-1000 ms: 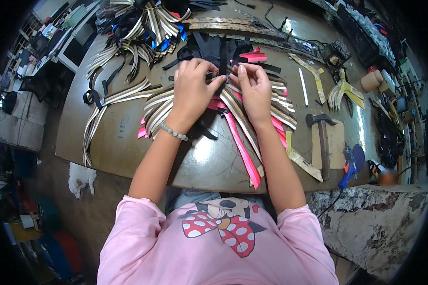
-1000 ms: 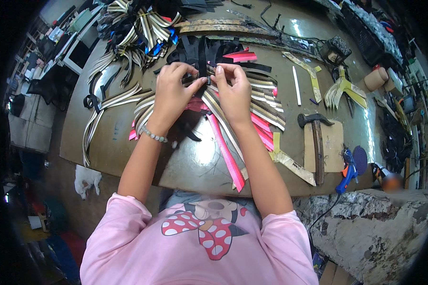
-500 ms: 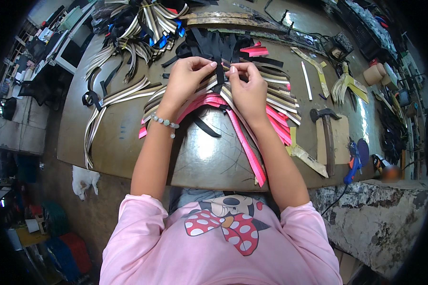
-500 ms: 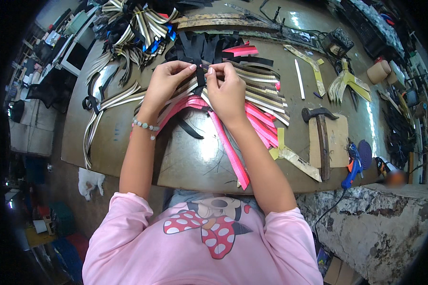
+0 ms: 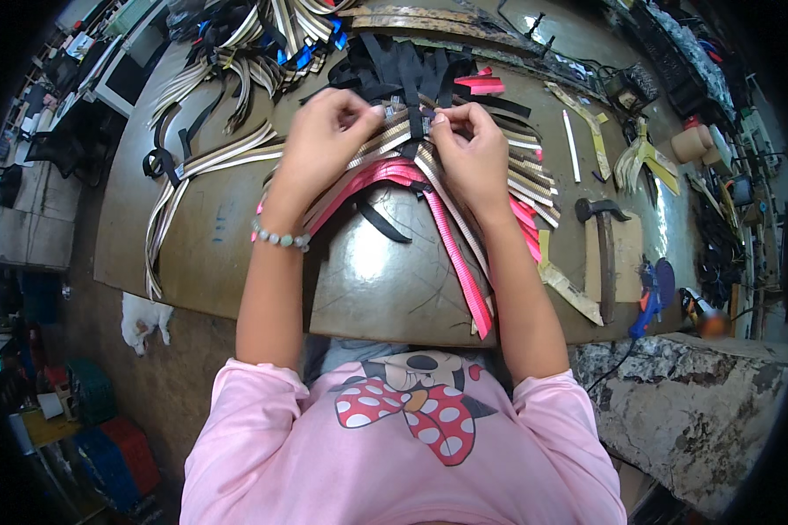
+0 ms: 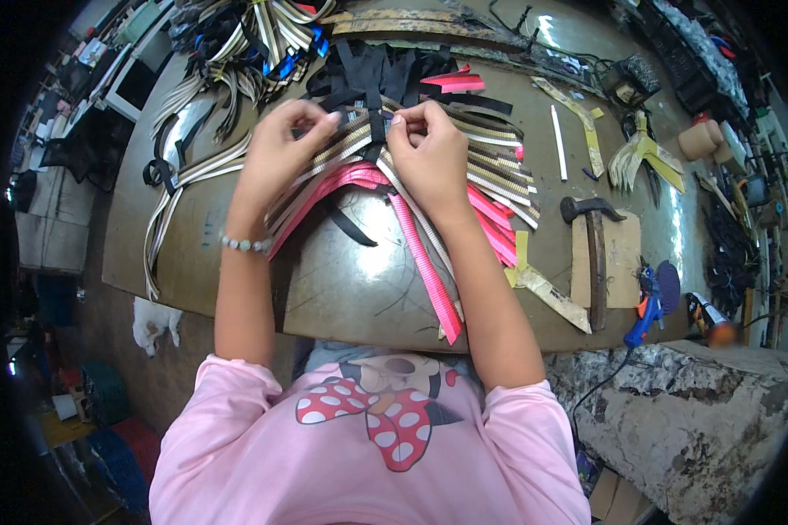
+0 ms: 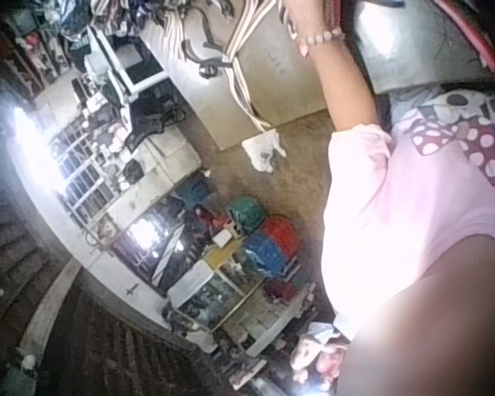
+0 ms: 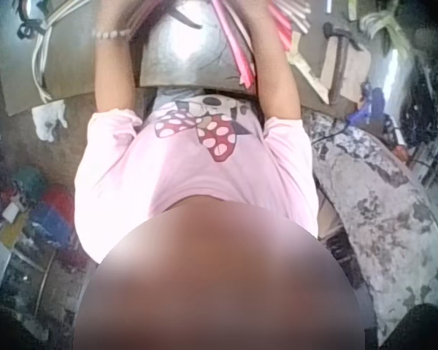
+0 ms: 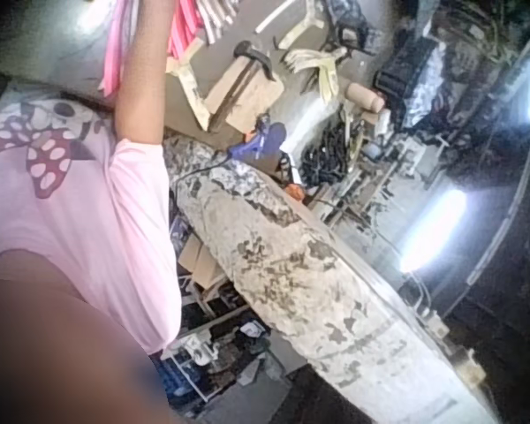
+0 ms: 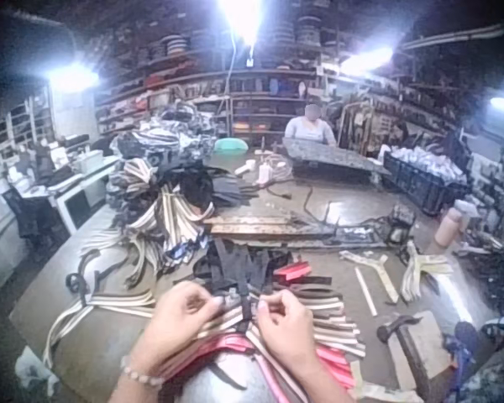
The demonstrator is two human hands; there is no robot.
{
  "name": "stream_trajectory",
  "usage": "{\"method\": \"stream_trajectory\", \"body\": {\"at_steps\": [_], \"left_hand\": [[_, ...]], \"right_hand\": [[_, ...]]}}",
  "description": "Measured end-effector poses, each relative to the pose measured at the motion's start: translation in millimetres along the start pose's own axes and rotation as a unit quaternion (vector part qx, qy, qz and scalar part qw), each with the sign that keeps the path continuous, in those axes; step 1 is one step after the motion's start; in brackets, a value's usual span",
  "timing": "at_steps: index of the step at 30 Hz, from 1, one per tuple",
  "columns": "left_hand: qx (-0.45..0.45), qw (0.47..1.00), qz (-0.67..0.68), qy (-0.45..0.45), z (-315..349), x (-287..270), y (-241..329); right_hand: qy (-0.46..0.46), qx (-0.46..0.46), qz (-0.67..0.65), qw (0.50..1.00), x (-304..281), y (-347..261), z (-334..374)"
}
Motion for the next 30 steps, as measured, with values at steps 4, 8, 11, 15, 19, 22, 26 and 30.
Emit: {"method": "stream_trajectory", "body": {"at_steps": [4, 8, 11, 15, 19, 22, 26, 30], "left_hand": [[-0.098, 0.983, -0.153, -0.023, 29.3, -17.6, 3.8], [0.014, 0.974, -0.214, 0.072, 36.9, -12.8, 31.7], [0.159, 0.969, -0.177, 0.073, 29.5, 10.5, 50.0], [0.156, 0.975, -0.159, 0.012, 19.3, 31.5, 40.7], [0.166, 0.975, -0.148, 0.023, 22.5, 34.4, 33.8], [0.166, 0.974, -0.152, 0.025, 24.4, 37.2, 28.9], [0.163, 0.974, -0.160, 0.008, 25.0, 36.4, 35.4], [0.205, 0.954, -0.199, -0.086, 33.3, 36.0, 59.0]], "right_hand": [[-0.103, 0.053, -0.077, 0.990, 1.2, 16.8, -8.2], [-0.135, -0.003, -0.036, 0.990, 2.3, 15.8, -5.7], [-0.121, -0.022, -0.009, 0.992, 3.5, 16.7, -5.1], [-0.117, -0.032, 0.007, 0.993, 3.3, 13.8, -4.4], [-0.082, -0.116, 0.091, 0.986, 0.8, -4.6, 3.8], [-0.109, -0.091, 0.069, 0.988, 3.4, -5.3, 8.3], [-0.096, -0.096, 0.075, 0.988, 2.5, -4.5, 6.1], [-0.159, 0.099, -0.126, 0.974, 1.3, 28.9, -11.9]]}}
Point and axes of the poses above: each hand's wrist, its own z-axis away from the middle knuckle, its own x-axis out of the palm, y = z × x, the point moved 8 cm from there along -z, towards the middle knuckle, and after that the axes turned 11 degrees about x, right-handed, at the moved point
